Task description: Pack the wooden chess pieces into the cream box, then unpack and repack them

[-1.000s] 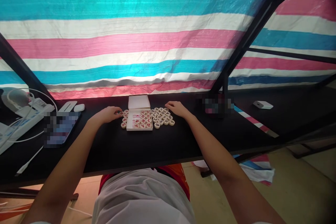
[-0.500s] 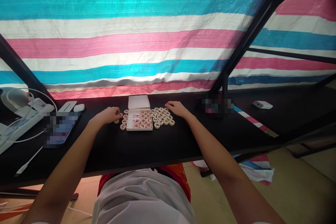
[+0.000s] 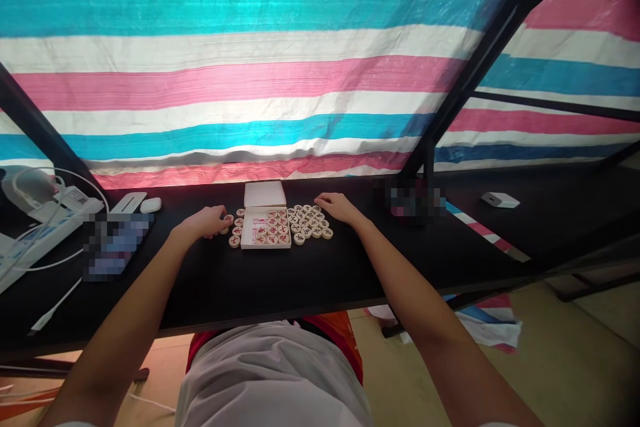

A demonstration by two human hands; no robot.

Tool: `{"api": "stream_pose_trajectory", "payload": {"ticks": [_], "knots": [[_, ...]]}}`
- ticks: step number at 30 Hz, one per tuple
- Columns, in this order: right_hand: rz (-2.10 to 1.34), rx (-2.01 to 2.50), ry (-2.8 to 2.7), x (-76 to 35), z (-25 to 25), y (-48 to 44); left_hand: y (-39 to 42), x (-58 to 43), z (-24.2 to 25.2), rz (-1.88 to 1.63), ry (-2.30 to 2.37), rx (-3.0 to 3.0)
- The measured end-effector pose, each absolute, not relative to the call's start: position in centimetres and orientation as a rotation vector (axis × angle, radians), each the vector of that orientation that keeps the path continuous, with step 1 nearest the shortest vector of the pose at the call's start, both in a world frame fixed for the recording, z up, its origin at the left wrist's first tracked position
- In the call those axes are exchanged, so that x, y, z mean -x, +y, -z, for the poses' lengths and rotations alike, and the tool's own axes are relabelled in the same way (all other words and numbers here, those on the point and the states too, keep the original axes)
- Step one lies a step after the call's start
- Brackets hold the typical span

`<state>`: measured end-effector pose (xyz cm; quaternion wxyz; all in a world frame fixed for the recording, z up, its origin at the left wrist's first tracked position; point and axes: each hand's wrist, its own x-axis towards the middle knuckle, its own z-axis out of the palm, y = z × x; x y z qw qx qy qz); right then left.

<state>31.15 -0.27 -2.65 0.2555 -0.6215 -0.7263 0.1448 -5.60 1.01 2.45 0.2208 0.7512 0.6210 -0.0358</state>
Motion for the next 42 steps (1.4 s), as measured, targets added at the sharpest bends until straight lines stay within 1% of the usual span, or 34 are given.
{"api": "stream_pose_trajectory", "payload": {"ticks": [11,18,26,30,32,34,37,39,42], "knots": [[-0.403,1.673,-1.960,-31.5,3.2,0.1,0.8,4.5,-2.7,0.003,1.856,-2.105],[-0.416,1.671,-1.958,-31.4,3.0,0.0,0.5,4.1,-2.8,-0.024,1.780,-2.169],[-0.396,1.678,-1.975,-31.3,2.9,0.0,0.8,3.8,-2.3,0.007,1.822,-2.253],[-0.400,1.681,-1.971,-31.3,2.9,0.0,0.7,4.0,-2.4,0.035,1.976,-2.285],[-0.399,1.677,-1.970,-31.3,2.9,0.0,0.4,4.0,-2.7,-0.018,2.039,-2.322],[-0.393,1.673,-1.974,-31.3,2.9,0.0,-0.1,3.7,-3.2,-0.121,1.894,-2.459],[-0.391,1.673,-1.979,-31.4,2.9,0.0,-1.1,2.8,-3.5,-0.252,1.394,-2.686],[-0.393,1.675,-1.972,-31.3,2.8,-0.1,-1.8,2.0,-3.3,-0.257,1.130,-2.750],[-0.390,1.683,-1.966,-31.3,2.8,-0.1,-2.4,1.1,-2.6,-0.197,0.957,-2.762]]}}
